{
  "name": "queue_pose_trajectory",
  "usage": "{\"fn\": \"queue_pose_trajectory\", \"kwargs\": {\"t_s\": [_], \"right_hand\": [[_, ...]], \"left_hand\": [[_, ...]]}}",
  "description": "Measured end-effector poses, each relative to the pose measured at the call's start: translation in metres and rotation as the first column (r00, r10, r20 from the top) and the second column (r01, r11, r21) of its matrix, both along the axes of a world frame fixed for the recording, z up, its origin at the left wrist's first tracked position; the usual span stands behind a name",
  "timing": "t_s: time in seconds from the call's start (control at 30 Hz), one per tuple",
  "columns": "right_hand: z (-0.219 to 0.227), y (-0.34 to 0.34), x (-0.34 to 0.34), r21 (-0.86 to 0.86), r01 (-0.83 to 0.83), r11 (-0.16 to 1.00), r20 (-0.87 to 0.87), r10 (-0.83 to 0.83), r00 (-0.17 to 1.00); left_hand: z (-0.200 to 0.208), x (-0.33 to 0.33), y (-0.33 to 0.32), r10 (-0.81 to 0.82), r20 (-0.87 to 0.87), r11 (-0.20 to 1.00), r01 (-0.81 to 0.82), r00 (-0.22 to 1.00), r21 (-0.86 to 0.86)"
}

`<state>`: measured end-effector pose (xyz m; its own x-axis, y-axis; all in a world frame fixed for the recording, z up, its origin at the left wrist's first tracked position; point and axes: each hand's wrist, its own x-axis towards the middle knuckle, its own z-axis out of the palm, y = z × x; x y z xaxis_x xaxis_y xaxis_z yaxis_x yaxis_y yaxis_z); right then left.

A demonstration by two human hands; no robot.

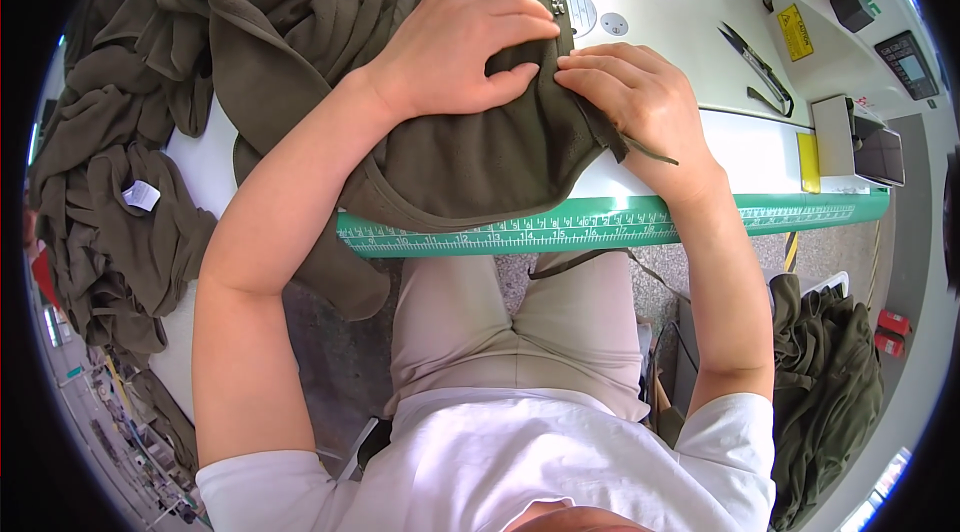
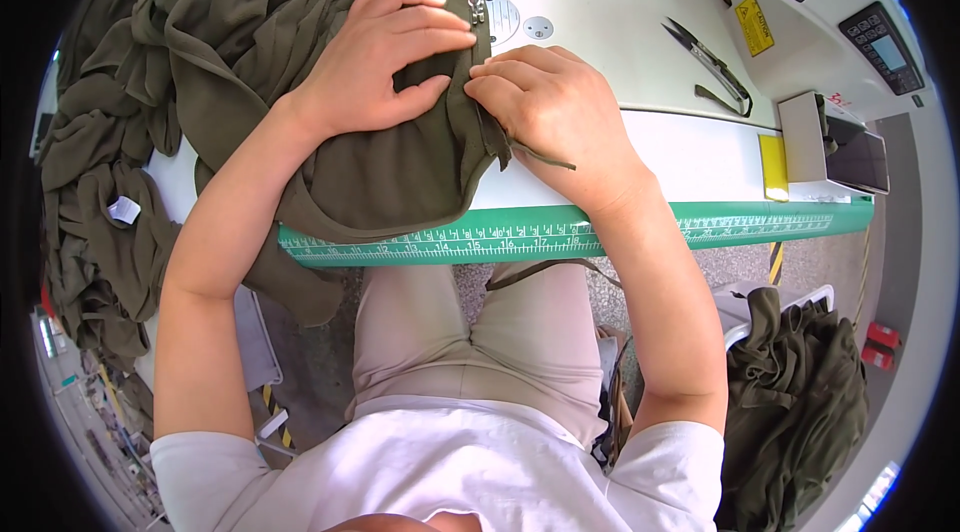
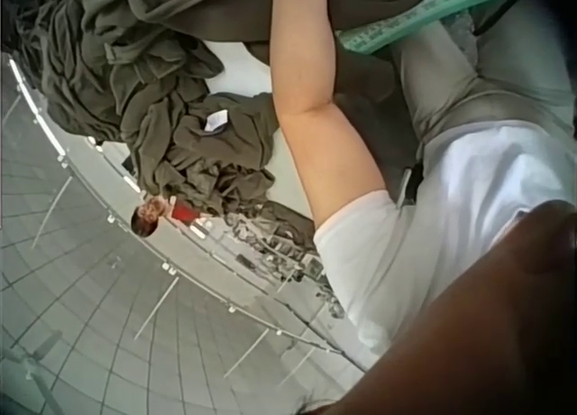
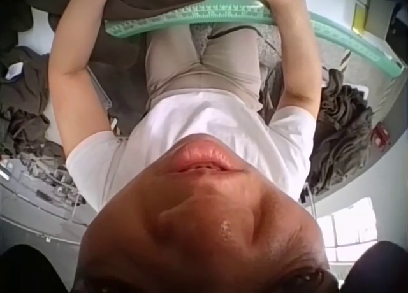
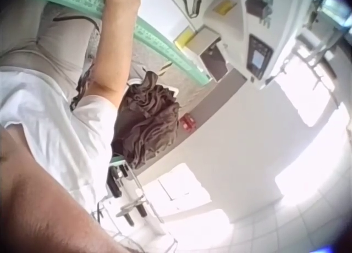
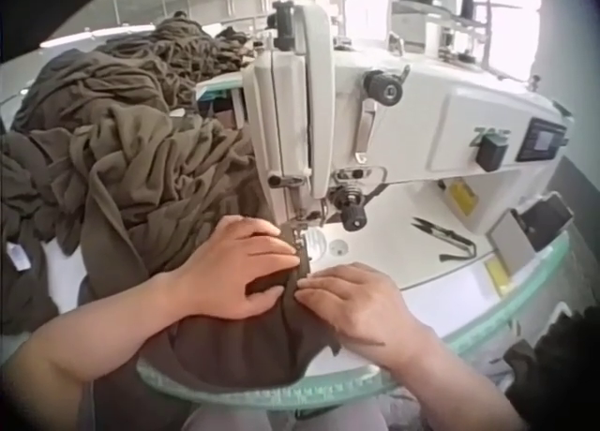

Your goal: Trimming loose threads from a green garment using thread snips.

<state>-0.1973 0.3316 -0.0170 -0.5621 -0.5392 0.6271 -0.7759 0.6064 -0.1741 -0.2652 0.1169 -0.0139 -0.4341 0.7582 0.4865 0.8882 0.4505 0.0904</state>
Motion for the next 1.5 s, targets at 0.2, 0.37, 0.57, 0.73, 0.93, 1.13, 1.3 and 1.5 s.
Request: {"fn": "queue_pose_trajectory", "kwargs": {"t_s": [0.2,0.37,0.57,0.73,0.93,1.13,1.3,1.5], "right_hand": [[0.002,0.002,0.002,0.013,0.005,1.0,0.029,-0.005,1.0],[-0.001,0.003,0.001,0.013,0.015,1.0,0.03,-0.015,0.999],[-0.001,0.001,0.0,0.024,0.014,1.0,0.046,-0.015,0.999],[-0.002,0.001,0.0,0.031,0.037,0.999,0.046,-0.039,0.998],[0.0,-0.001,-0.001,0.039,0.077,0.996,0.021,-0.077,0.997],[-0.006,-0.001,-0.002,0.038,0.085,0.996,0.001,-0.085,0.996],[-0.005,0.001,-0.003,0.032,0.05,0.998,0.026,-0.051,0.998],[-0.005,0.001,-0.001,0.032,0.061,0.998,0.0,-0.061,0.998]], "left_hand": [[0.001,0.0,0.002,-0.094,0.048,0.995,0.093,0.994,0.034],[0.0,-0.006,0.002,-0.091,0.079,0.995,0.088,0.993,0.04],[-0.001,-0.011,-0.001,-0.091,0.082,0.995,0.087,0.992,0.049],[-0.002,-0.019,-0.002,-0.094,0.049,0.993,0.09,0.994,0.072],[-0.003,-0.024,-0.002,-0.085,0.042,0.994,0.082,0.995,0.072],[-0.005,-0.033,-0.003,-0.039,-0.021,0.999,0.04,0.999,0.033],[-0.004,-0.028,-0.004,-0.037,0.041,0.999,0.036,0.998,0.023],[-0.007,-0.025,-0.004,0.105,0.02,0.991,-0.106,0.994,0.08]]}}
